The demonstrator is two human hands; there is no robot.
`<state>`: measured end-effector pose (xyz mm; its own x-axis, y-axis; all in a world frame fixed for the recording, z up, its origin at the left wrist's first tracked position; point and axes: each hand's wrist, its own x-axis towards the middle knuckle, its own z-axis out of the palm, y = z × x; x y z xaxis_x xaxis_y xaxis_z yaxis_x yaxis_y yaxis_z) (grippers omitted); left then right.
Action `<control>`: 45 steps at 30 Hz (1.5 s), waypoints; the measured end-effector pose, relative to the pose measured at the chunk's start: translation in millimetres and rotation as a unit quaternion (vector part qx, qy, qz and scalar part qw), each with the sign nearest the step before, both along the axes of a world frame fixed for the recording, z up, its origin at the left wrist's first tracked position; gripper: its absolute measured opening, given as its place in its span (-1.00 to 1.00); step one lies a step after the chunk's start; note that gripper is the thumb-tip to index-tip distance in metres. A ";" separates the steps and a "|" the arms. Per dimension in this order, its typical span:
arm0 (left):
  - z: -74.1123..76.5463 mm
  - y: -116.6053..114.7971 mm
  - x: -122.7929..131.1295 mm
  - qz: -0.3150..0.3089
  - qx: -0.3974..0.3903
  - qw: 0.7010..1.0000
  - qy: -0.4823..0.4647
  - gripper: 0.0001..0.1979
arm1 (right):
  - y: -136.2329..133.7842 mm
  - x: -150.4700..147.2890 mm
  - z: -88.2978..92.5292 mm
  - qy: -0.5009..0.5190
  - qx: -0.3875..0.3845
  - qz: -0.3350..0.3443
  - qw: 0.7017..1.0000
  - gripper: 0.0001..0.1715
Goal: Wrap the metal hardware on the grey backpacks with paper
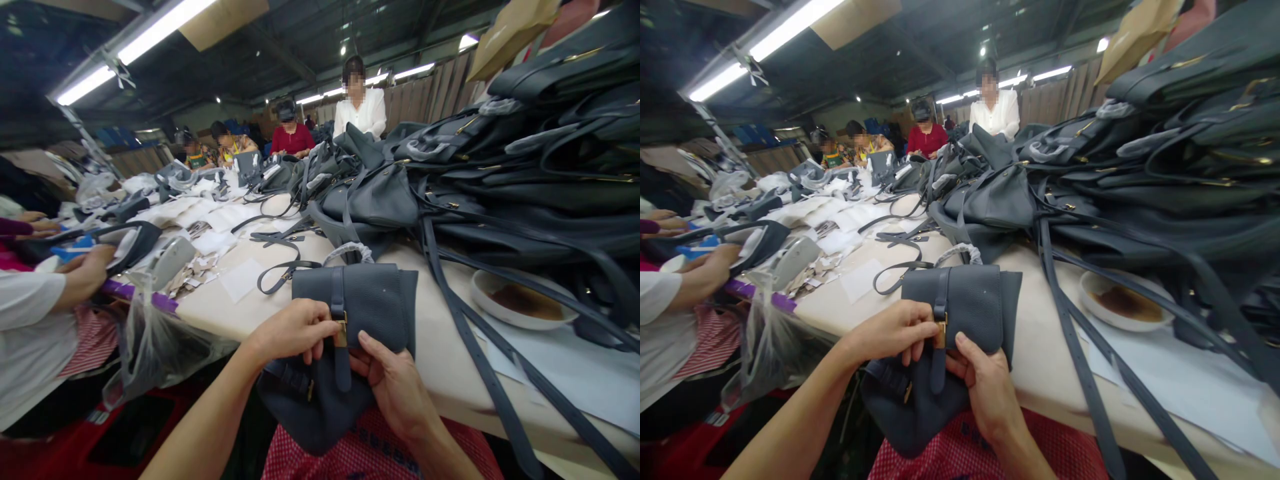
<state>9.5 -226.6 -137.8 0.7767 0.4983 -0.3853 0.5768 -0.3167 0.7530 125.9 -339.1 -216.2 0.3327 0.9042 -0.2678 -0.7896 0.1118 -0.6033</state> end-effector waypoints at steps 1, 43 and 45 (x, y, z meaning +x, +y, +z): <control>1.4 -4.8 -1.6 0.001 0.021 1.000 -0.010 -0.79 | 0.1 0.2 0.8 0.003 0.001 0.003 1.000 -0.59; -23.8 -42.0 -1.0 0.158 0.247 0.956 -0.018 -0.71 | -3.0 -5.2 -8.6 -0.020 -0.021 -0.011 1.000 -0.60; -28.8 -44.3 1.4 0.174 0.237 0.955 -0.037 -0.76 | -3.3 -6.0 -9.2 -0.024 -0.020 -0.014 0.999 -0.59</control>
